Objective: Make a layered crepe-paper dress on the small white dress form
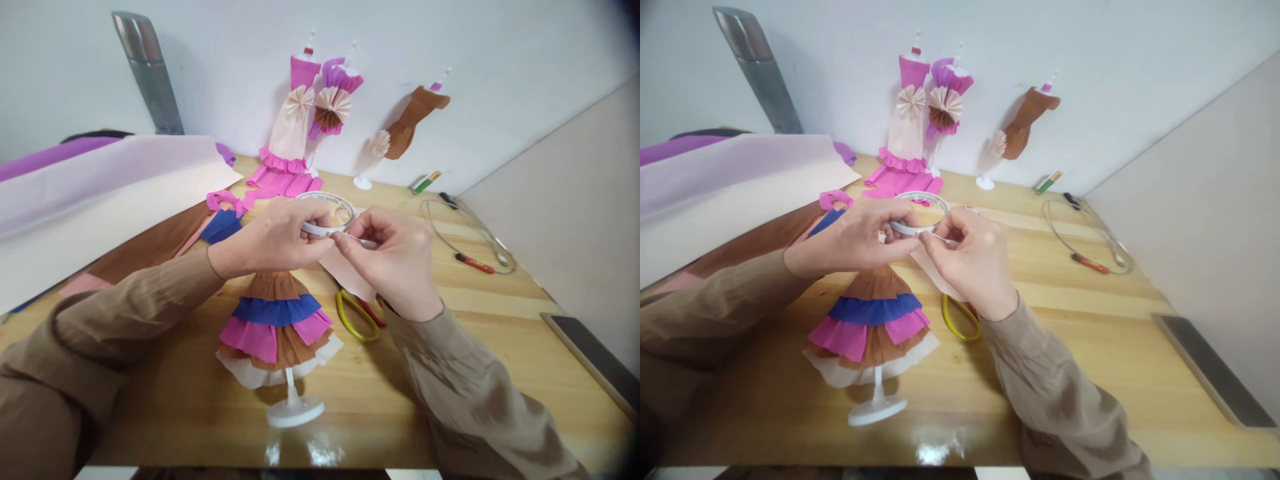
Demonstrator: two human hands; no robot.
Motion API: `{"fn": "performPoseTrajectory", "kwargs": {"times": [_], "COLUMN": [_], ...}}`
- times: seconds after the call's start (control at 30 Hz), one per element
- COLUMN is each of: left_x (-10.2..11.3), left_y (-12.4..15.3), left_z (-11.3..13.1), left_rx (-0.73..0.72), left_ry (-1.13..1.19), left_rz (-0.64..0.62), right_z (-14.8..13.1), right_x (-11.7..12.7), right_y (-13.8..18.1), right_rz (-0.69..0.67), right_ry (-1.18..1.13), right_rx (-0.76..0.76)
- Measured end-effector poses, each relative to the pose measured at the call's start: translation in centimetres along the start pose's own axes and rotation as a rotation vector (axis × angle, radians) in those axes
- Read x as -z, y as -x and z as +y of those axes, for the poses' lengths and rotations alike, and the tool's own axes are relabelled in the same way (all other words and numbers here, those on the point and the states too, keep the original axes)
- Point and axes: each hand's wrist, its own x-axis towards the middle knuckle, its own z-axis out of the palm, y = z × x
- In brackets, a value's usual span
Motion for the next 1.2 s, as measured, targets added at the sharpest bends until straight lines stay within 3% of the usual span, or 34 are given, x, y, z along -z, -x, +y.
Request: {"fn": "performPoseTrajectory", "kwargs": {"times": [0.43,0.63,0.8,0.93,1.2], "left_x": [0.46,0.26,0.19,0.18,0.35], "left_y": [-0.17,-0.15,-0.14,-0.15,-0.22], "left_z": [-0.31,-0.54,-0.72,-0.61,-0.37], "left_rx": [0.005,-0.006,-0.01,0.0,-0.015], "left_ry": [0.006,-0.007,-0.016,-0.017,-0.043], "left_rz": [0.025,0.032,0.046,0.04,0.04], "right_z": [-0.65,-0.78,-0.63,-0.63,0.13], "right_x": [0.81,0.68,0.8,0.62,0.43], "right_y": [-0.33,-0.14,-0.13,-0.1,0.01], "right_rz": [-0.06,-0.155,-0.11,-0.142,-0.042], "right_ry": [-0.05,-0.105,-0.08,-0.075,-0.022], "right_rx": [0.034,0.044,-0.023,0.011,0.02]}}
